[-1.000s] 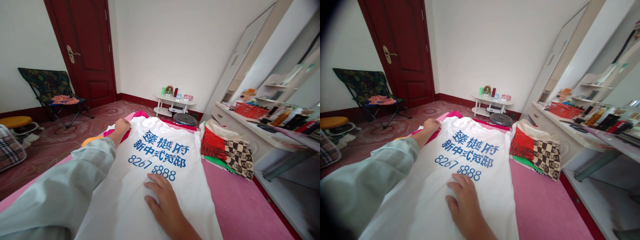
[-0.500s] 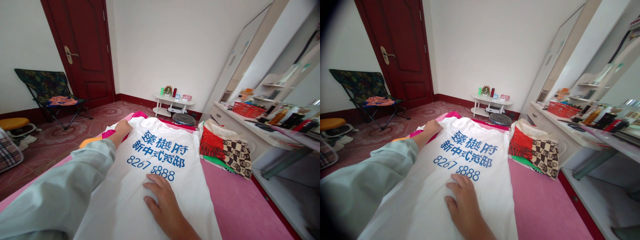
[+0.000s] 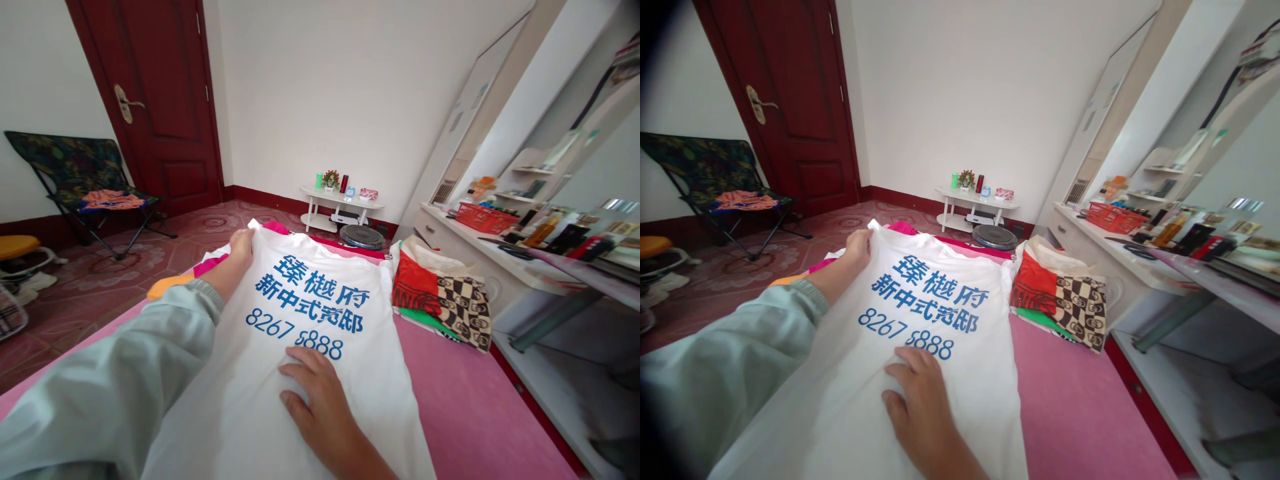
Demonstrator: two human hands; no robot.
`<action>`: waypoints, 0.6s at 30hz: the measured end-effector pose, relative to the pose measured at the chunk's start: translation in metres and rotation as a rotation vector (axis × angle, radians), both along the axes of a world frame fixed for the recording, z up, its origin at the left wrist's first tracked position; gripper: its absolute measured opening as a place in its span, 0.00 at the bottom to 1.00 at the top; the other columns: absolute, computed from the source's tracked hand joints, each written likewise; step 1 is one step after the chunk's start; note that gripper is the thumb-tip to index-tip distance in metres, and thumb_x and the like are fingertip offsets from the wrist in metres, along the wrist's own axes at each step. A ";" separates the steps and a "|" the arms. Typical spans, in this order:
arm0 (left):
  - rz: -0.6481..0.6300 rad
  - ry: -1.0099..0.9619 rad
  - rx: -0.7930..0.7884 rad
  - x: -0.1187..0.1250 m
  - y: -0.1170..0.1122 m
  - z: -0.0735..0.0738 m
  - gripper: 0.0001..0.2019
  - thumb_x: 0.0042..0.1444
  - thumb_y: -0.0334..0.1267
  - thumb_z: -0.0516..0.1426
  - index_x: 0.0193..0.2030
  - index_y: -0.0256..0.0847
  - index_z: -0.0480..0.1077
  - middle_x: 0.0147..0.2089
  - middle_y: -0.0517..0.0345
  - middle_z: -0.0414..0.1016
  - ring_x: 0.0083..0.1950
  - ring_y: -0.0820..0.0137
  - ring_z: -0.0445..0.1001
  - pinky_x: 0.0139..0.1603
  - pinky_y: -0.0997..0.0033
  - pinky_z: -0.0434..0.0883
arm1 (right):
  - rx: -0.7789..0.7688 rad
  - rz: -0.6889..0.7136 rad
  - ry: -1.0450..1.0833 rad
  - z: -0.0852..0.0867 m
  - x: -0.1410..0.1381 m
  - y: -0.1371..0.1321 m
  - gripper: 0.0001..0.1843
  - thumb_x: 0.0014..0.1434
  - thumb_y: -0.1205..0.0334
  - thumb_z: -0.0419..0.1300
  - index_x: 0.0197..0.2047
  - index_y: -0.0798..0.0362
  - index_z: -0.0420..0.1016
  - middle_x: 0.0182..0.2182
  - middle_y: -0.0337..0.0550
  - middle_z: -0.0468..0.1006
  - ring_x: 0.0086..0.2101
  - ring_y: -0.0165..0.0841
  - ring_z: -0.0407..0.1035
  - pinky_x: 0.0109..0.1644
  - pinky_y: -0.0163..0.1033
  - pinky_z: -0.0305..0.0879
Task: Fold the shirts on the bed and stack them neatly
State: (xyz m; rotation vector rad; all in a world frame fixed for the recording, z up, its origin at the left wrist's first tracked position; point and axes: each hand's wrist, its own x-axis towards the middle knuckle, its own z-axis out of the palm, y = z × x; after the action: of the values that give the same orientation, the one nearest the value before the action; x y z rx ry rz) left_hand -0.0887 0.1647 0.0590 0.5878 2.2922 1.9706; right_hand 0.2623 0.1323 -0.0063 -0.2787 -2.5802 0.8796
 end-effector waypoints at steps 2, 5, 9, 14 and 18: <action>-0.121 0.107 -0.017 0.020 0.010 0.008 0.10 0.57 0.41 0.50 0.42 0.37 0.65 0.37 0.56 0.72 0.41 0.68 0.71 0.43 0.72 0.69 | -0.002 0.005 -0.007 0.001 0.000 0.001 0.18 0.56 0.68 0.59 0.50 0.45 0.73 0.56 0.41 0.69 0.57 0.37 0.59 0.63 0.47 0.54; -0.428 0.255 -0.139 0.058 0.019 0.008 0.12 0.52 0.44 0.57 0.41 0.40 0.68 0.43 0.56 0.75 0.48 0.64 0.72 0.48 0.69 0.68 | -0.002 0.019 -0.014 0.000 0.000 0.002 0.18 0.56 0.67 0.59 0.50 0.46 0.73 0.57 0.42 0.68 0.57 0.37 0.59 0.64 0.49 0.53; -0.759 0.360 -0.376 0.101 0.002 -0.013 0.28 0.36 0.41 0.68 0.48 0.42 0.71 0.51 0.53 0.75 0.54 0.58 0.71 0.54 0.66 0.66 | -0.049 0.006 0.000 -0.005 0.000 0.005 0.18 0.57 0.67 0.57 0.51 0.47 0.72 0.58 0.45 0.67 0.58 0.37 0.59 0.64 0.49 0.54; -0.832 0.504 -0.617 0.114 -0.074 -0.031 0.37 0.41 0.41 0.65 0.61 0.39 0.63 0.63 0.45 0.65 0.62 0.55 0.64 0.61 0.63 0.60 | -0.207 -0.068 0.127 -0.016 -0.004 0.013 0.17 0.57 0.65 0.57 0.51 0.49 0.72 0.57 0.48 0.67 0.58 0.38 0.60 0.64 0.50 0.55; -0.705 0.554 -0.861 0.109 -0.156 -0.031 0.37 0.43 0.45 0.63 0.63 0.44 0.61 0.61 0.48 0.67 0.58 0.55 0.68 0.56 0.63 0.65 | -0.534 -0.140 0.227 -0.022 -0.010 0.024 0.19 0.55 0.59 0.58 0.51 0.52 0.69 0.52 0.51 0.72 0.50 0.39 0.70 0.55 0.48 0.66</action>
State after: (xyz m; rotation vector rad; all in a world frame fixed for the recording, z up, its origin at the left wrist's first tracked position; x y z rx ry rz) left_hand 0.0201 0.0090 0.0284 1.6195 2.3605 0.4681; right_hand 0.2527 0.1562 -0.0286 -0.4705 -2.0550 1.4435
